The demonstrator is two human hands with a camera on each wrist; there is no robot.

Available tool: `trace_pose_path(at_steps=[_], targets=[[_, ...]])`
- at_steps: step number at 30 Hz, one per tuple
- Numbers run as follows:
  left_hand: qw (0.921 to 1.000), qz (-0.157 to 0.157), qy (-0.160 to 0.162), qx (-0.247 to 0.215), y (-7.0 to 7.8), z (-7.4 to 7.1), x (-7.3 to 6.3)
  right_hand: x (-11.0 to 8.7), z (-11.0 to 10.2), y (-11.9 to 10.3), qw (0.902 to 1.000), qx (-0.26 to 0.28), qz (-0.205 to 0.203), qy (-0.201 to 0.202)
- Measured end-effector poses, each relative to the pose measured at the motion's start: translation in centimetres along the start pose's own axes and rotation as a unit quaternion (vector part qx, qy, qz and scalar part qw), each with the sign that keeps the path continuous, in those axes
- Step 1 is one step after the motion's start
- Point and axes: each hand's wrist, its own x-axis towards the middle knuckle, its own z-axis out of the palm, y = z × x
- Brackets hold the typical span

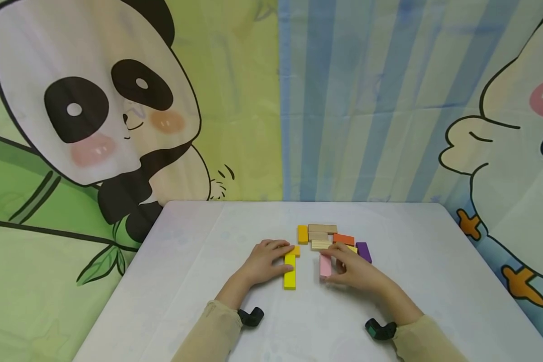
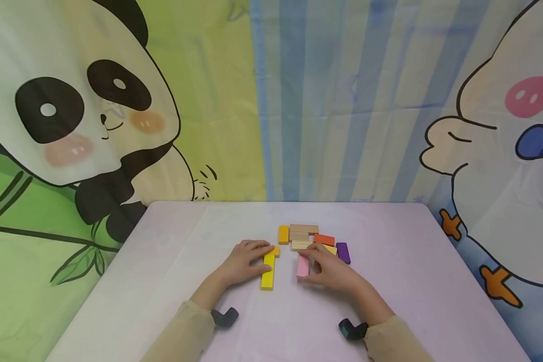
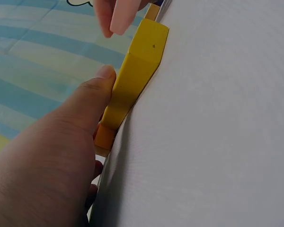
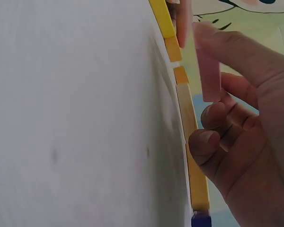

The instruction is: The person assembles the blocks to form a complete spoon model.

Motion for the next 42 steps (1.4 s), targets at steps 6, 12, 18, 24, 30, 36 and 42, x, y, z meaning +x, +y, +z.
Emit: trace_pose_path(at_steps=[6, 12, 18, 24, 30, 36, 42], targets=[[1.0, 0.005, 0.004, 0.007, 0.0, 0.0, -0.1, 1.1, 1.8, -2.7, 0.9963, 0.02, -0.076, -0.034], [0.9998, 0.012, 0.014, 0.009, 0.0, -0.1, -0.1, 1.8, 3.8, -4.6, 0.9887, 0.042, -0.125, -0.071], [0.9995, 0.02, 0.022, 0.008, 0.1, -0.2, -0.1, 1.5, 4.8, -5.4, 0.9892, 0.032, -0.127, -0.066], [0.9993, 0.023, 0.027, 0.011, 0.0, -0.1, -0.1, 1.1, 5.3, -6.0, 0.9873, -0.002, -0.144, -0.067], [0.9992, 0.025, 0.03, 0.009, 0.0, -0.1, -0.1, 0.9, 5.7, -6.0, 0.9803, -0.022, -0.178, -0.082], [0.9994, 0.022, 0.027, 0.007, 0.0, 0.0, -0.1, 1.0, 6.3, -5.9, 0.976, -0.054, -0.195, -0.08], [0.9992, 0.025, 0.03, 0.007, 0.0, -0.1, -0.1, 1.2, 6.7, -5.8, 0.9754, -0.075, -0.193, -0.077]])
